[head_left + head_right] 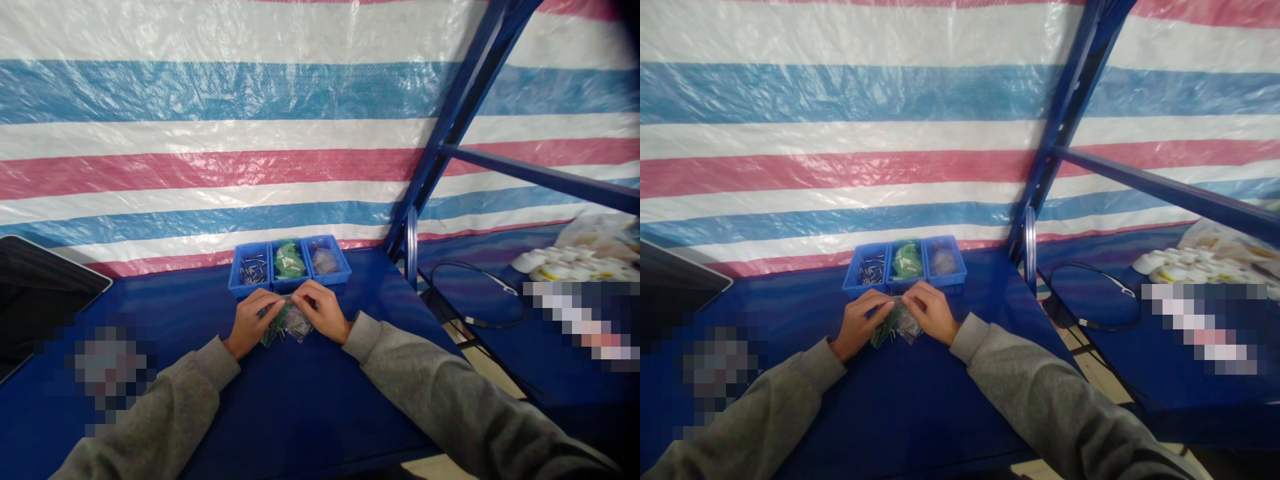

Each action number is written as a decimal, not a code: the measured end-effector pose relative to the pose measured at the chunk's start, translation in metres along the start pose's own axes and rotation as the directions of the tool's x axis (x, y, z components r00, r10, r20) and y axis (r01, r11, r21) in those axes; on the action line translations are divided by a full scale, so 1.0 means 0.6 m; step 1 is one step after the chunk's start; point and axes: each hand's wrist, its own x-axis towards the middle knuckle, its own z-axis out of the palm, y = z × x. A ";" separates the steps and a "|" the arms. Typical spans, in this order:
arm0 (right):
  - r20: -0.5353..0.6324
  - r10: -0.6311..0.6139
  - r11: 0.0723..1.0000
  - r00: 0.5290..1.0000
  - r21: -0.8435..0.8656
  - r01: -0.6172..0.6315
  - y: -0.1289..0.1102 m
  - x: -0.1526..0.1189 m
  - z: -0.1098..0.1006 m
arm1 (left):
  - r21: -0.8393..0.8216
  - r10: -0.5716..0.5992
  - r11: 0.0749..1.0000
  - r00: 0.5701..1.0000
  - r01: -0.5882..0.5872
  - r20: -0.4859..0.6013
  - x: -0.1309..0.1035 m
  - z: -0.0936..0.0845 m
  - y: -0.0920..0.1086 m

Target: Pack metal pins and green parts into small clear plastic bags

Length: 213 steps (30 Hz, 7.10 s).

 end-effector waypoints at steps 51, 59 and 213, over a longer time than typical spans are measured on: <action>-0.025 0.099 0.993 0.995 0.067 -0.097 0.022 -0.007 0.013 | -0.104 -0.213 0.973 0.976 0.208 -0.036 -0.010 0.006 -0.018; 0.003 0.183 0.971 0.983 0.159 -0.181 0.026 -0.007 0.016 | -0.161 -0.257 0.956 0.966 0.247 -0.042 -0.006 0.003 -0.014; 0.496 -0.151 0.844 0.855 -0.386 0.373 -0.007 0.004 -0.004 | -0.196 -0.310 0.938 0.944 0.284 -0.113 -0.005 0.005 -0.017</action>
